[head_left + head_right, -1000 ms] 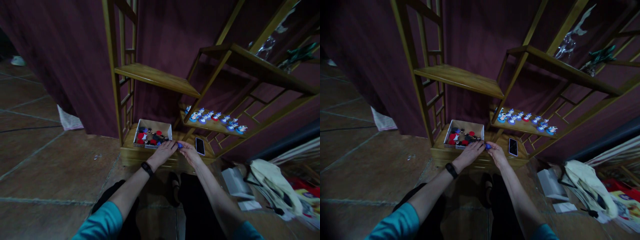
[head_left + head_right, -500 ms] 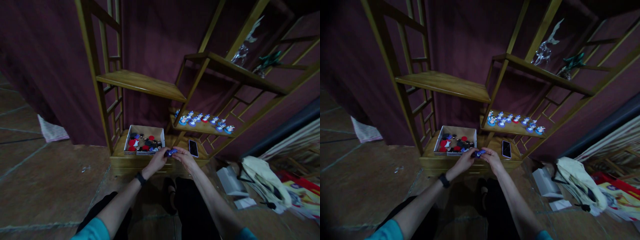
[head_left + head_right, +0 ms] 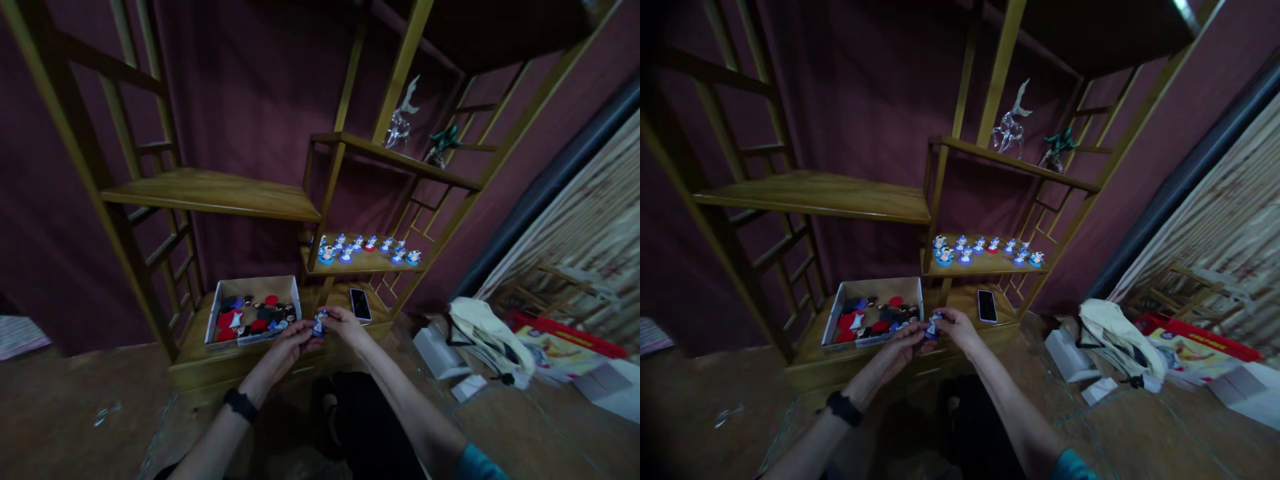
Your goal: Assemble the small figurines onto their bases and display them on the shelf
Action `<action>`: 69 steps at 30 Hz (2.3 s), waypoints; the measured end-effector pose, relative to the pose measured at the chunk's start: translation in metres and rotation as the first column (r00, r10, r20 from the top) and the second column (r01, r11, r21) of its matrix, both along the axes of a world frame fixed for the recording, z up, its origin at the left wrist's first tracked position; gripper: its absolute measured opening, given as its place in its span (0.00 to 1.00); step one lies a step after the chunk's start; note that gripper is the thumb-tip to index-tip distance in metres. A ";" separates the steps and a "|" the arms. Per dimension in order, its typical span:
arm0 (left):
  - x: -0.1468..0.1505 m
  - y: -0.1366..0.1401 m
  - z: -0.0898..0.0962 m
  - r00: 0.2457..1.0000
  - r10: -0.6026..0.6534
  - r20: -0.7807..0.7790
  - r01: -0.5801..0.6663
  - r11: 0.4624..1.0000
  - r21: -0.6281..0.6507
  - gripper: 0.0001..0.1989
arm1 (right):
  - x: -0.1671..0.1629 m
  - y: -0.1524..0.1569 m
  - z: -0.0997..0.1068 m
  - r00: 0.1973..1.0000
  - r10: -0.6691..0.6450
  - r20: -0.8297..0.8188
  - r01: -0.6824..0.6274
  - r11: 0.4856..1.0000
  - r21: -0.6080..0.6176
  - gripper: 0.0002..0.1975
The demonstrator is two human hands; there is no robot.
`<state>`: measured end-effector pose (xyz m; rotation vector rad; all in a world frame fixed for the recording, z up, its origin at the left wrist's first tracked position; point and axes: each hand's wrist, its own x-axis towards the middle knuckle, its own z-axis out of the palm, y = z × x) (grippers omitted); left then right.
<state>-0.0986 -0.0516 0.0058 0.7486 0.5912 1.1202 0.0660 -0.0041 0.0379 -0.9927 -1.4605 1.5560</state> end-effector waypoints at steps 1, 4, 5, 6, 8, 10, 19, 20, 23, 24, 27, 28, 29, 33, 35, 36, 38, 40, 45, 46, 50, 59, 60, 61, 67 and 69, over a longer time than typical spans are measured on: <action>0.001 0.000 0.001 1.000 0.006 0.001 -0.006 1.000 -0.002 0.13 | 0.000 0.000 0.001 1.000 0.008 -0.002 -0.008 1.000 0.009 0.22; 0.004 0.000 0.006 0.999 0.034 -0.032 -0.035 0.998 -0.045 0.16 | 0.003 0.003 0.005 0.999 0.035 0.001 -0.035 0.998 0.054 0.22; 0.005 0.000 0.007 0.998 0.048 -0.045 -0.050 0.998 -0.049 0.18 | 0.004 0.004 0.007 0.999 0.036 0.002 -0.036 0.996 0.079 0.22; 0.005 0.000 0.009 0.997 0.054 -0.062 -0.058 0.997 -0.049 0.19 | 0.007 0.005 0.011 0.999 0.035 0.004 -0.035 0.994 0.105 0.21; 0.004 0.001 0.010 0.994 0.065 -0.091 -0.069 0.997 -0.037 0.19 | 0.013 0.007 0.019 0.999 0.035 0.012 -0.036 0.988 0.153 0.20; 0.002 0.002 0.009 0.991 0.066 -0.119 -0.070 0.997 -0.030 0.19 | 0.023 0.011 0.030 0.999 0.039 0.021 -0.043 0.981 0.189 0.19; -0.006 0.011 0.001 0.976 0.147 -0.160 -0.164 0.982 -0.098 0.20 | 0.084 0.070 0.103 0.988 -0.155 0.029 0.128 0.897 0.423 0.15; -0.006 0.011 0.001 0.976 0.156 -0.154 -0.172 0.980 -0.100 0.19 | 0.089 0.080 0.109 0.983 -0.179 0.044 0.140 0.879 0.455 0.15; -0.008 0.011 0.001 0.979 0.153 -0.137 -0.167 0.981 -0.100 0.19 | 0.098 0.107 0.119 0.964 -0.247 0.098 0.160 0.834 0.528 0.15; -0.008 0.012 0.000 0.980 0.144 -0.136 -0.159 0.981 -0.106 0.19 | 0.099 0.115 0.120 0.958 -0.264 0.114 0.163 0.825 0.541 0.15; -0.011 0.016 -0.004 0.981 0.139 -0.138 -0.156 0.981 -0.117 0.19 | 0.100 0.135 0.117 0.943 -0.299 0.145 0.172 0.813 0.557 0.14; -0.011 0.018 -0.005 0.980 0.142 -0.139 -0.158 0.980 -0.116 0.20 | 0.100 0.140 0.116 0.940 -0.304 0.155 0.171 0.813 0.556 0.14; -0.012 0.019 -0.006 0.979 0.145 -0.141 -0.161 0.980 -0.114 0.20 | 0.099 0.145 0.114 0.938 -0.304 0.168 0.165 0.816 0.554 0.14; -0.012 0.019 -0.007 0.977 0.147 -0.155 -0.165 0.980 -0.114 0.20 | 0.099 0.155 0.108 0.931 -0.265 0.250 0.101 0.847 0.521 0.16; -0.012 0.019 -0.006 0.977 0.143 -0.161 -0.163 0.980 -0.118 0.20 | 0.099 0.157 0.107 0.931 -0.239 0.276 0.072 0.861 0.503 0.17; -0.012 0.018 -0.006 0.975 0.145 -0.166 -0.166 0.979 -0.120 0.20 | 0.100 0.157 0.106 0.934 -0.226 0.278 0.061 0.865 0.498 0.17; -0.012 0.018 -0.006 0.970 0.167 -0.177 -0.190 0.974 -0.125 0.20 | 0.101 0.158 0.104 0.943 -0.204 0.263 0.046 0.864 0.502 0.19; -0.013 0.019 -0.007 0.960 0.210 -0.186 -0.236 0.963 -0.131 0.20 | 0.103 0.157 0.100 0.949 -0.200 0.245 0.050 0.860 0.509 0.20; -0.014 0.021 -0.007 0.941 0.278 -0.192 -0.308 0.940 -0.146 0.21 | 0.104 0.155 0.091 0.942 -0.261 0.210 0.132 0.866 0.482 0.24; -0.014 0.022 -0.008 0.939 0.284 -0.192 -0.314 0.937 -0.151 0.21 | 0.103 0.155 0.090 0.943 -0.257 0.209 0.131 0.869 0.477 0.23; -0.014 0.022 -0.007 0.937 0.289 -0.194 -0.321 0.934 -0.158 0.20 | 0.101 0.159 0.089 0.944 -0.241 0.225 0.109 0.871 0.479 0.21; -0.014 0.020 -0.003 0.937 0.282 -0.207 -0.313 0.940 -0.135 0.20 | 0.102 0.171 0.086 0.927 -0.301 0.223 0.150 0.844 0.514 0.21; -0.014 0.019 -0.003 0.938 0.280 -0.205 -0.311 0.941 -0.134 0.20 | 0.102 0.171 0.085 0.928 -0.298 0.223 0.148 0.845 0.514 0.21; -0.013 0.019 -0.003 0.938 0.279 -0.203 -0.309 0.942 -0.134 0.20 | 0.102 0.171 0.084 0.929 -0.298 0.221 0.149 0.846 0.512 0.21; -0.012 0.020 -0.004 0.939 0.281 -0.198 -0.311 0.940 -0.142 0.21 | 0.101 0.169 0.084 0.922 -0.317 0.222 0.170 0.846 0.505 0.21; -0.011 0.020 -0.004 0.939 0.279 -0.199 -0.309 0.940 -0.144 0.21 | 0.101 0.168 0.085 0.917 -0.331 0.222 0.179 0.841 0.511 0.21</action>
